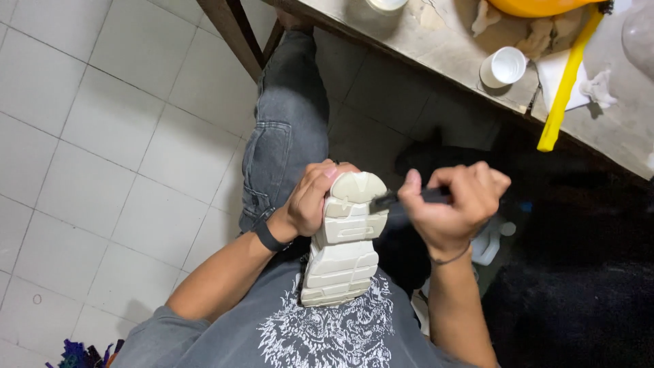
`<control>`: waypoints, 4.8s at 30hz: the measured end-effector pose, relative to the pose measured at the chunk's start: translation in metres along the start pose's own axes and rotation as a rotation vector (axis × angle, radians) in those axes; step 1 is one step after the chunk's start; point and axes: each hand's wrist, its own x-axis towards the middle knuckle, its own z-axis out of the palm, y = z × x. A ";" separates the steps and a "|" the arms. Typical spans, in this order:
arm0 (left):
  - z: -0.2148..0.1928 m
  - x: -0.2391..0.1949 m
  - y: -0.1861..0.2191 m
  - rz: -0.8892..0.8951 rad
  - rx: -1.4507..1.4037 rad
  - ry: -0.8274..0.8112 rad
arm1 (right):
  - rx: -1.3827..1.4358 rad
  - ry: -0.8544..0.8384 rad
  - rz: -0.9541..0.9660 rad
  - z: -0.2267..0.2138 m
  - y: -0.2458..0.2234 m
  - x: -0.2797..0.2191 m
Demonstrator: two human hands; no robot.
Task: The person scrubs the sole of a white sneaker with a brush dipped in a cleaning solution. They then wipe the shoe with a cloth and continue scrubbing different sections of the sole.
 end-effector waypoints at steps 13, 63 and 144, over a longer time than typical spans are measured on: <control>-0.001 -0.003 0.015 0.314 0.277 0.095 | 0.145 0.041 0.106 0.019 -0.012 -0.004; -0.009 0.054 0.078 -0.228 -0.118 -0.251 | 0.140 0.075 -0.054 0.013 -0.024 0.022; 0.002 0.047 0.074 -0.190 -0.051 -0.353 | 0.035 -0.077 0.053 -0.017 -0.019 0.030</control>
